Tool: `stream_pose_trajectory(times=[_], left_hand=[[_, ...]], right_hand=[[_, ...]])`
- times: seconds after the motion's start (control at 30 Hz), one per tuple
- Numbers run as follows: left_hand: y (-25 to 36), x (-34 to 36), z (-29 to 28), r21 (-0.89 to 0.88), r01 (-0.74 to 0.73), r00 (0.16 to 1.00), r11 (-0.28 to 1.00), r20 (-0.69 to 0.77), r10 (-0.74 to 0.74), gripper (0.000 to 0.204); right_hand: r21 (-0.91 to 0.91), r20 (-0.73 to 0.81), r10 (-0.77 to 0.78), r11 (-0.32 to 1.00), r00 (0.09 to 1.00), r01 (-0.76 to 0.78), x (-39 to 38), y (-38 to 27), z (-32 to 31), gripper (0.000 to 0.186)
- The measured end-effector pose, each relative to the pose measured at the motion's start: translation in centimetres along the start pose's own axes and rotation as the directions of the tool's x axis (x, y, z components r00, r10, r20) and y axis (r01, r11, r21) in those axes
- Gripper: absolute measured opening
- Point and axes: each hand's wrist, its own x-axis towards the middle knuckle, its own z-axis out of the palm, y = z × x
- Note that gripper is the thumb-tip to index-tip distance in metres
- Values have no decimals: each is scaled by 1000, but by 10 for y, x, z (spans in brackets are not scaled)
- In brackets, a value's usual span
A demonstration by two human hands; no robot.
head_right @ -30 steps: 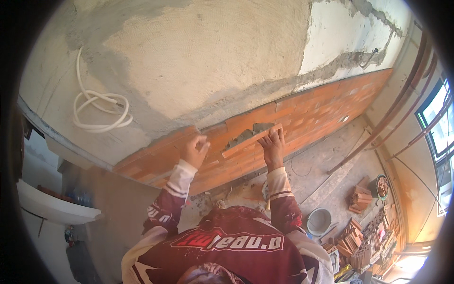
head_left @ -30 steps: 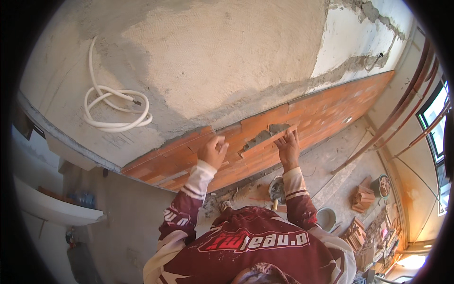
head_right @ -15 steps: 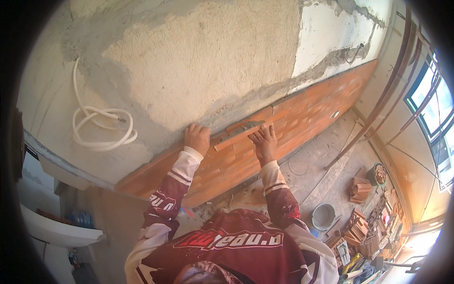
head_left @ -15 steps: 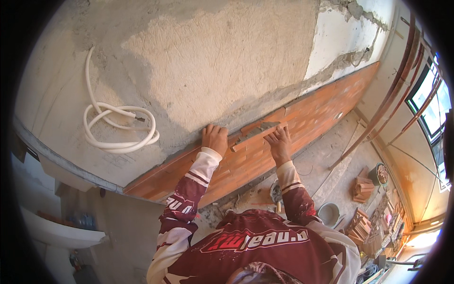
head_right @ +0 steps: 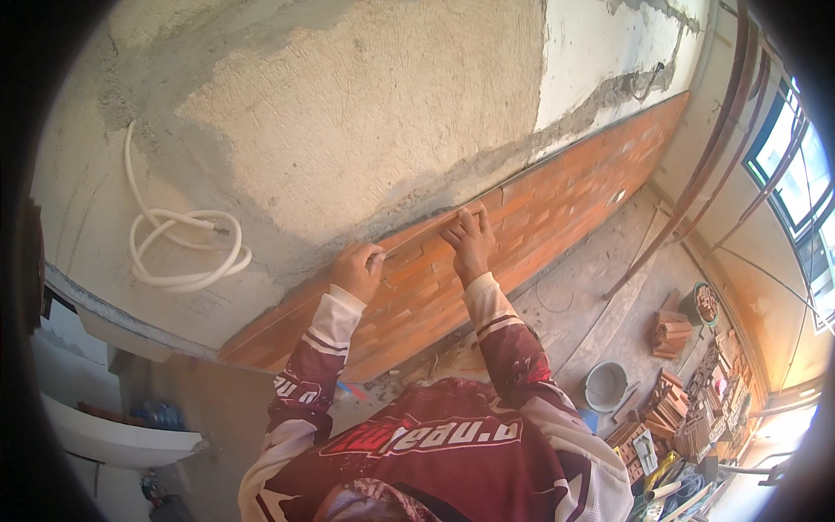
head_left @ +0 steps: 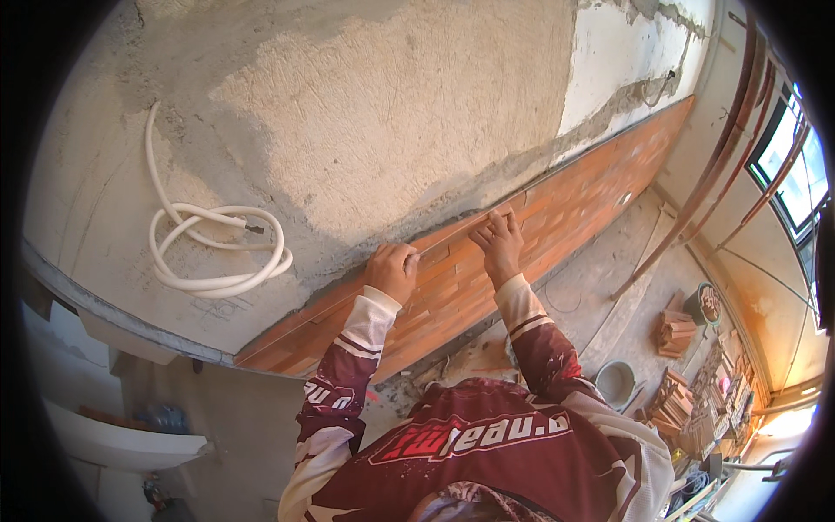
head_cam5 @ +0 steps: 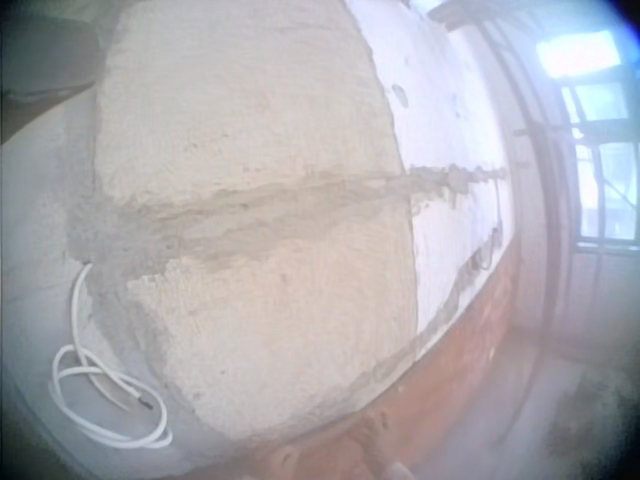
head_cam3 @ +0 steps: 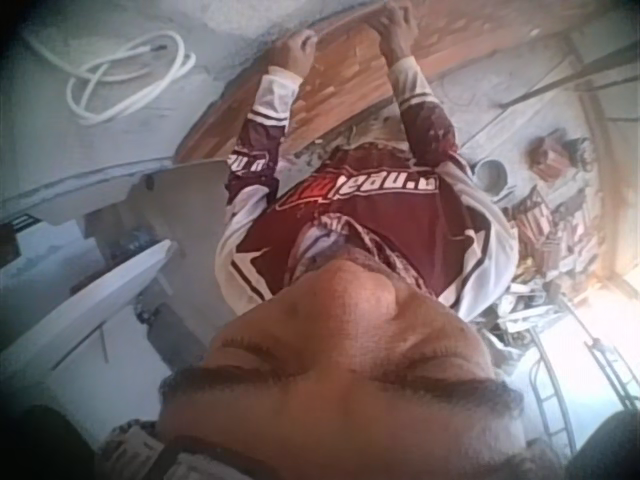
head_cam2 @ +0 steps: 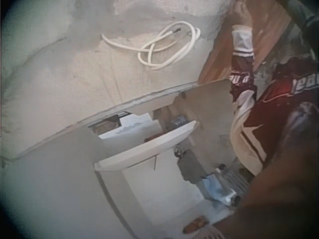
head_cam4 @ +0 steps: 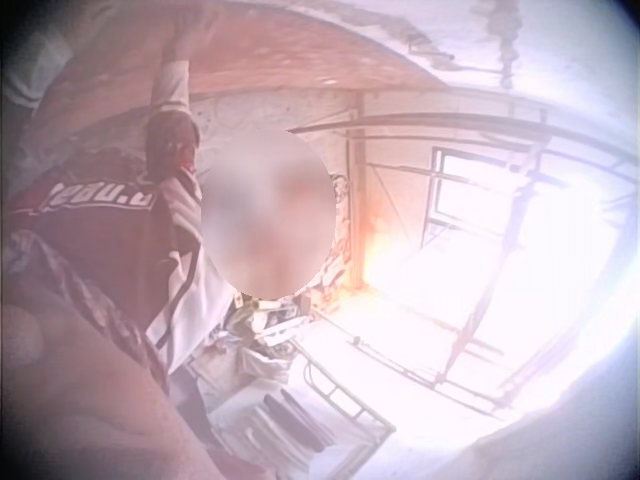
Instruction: The person applies cement to rectangular terracotta tiles using a trowel and places them onto a wall. They use a white PVC pipe to tap the tiles into position and ensure alignment.
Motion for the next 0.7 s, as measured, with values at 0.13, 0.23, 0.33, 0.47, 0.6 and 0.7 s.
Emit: stream_pose_trajectory(times=[0.13, 0.23, 0.33, 0.47, 0.6, 0.7], left_hand=[[-10, -6, 0, -131, 193, 981, 973, 18, -192, 10], [-23, -6, 4, -127, 155, 986, 980, -39, -161, 15], [-24, -5, -3, -48, 221, 973, 974, 85, -216, 22], [-28, -5, 0, 71, 217, 965, 974, 136, -225, 27], [-27, -3, 1, 123, 241, 954, 963, 154, -259, 25], [-23, -4, 4, 162, 232, 956, 959, 144, -255, 21]], right_hand=[[-39, 15, -9, 999, 1000, 10, 1, 1, 6, 44], [-97, -42, 3, 995, 999, -7, -1, -2, 12, 77], [-120, -94, -3, 993, 996, -8, -5, -5, 20, 76], [-105, -11, -3, 994, 1000, 2, -2, -2, 16, 78], [-135, -26, 24, 991, 999, -27, -3, -3, 19, 82], [-144, -11, 26, 989, 1000, -27, -1, -3, 17, 82]])
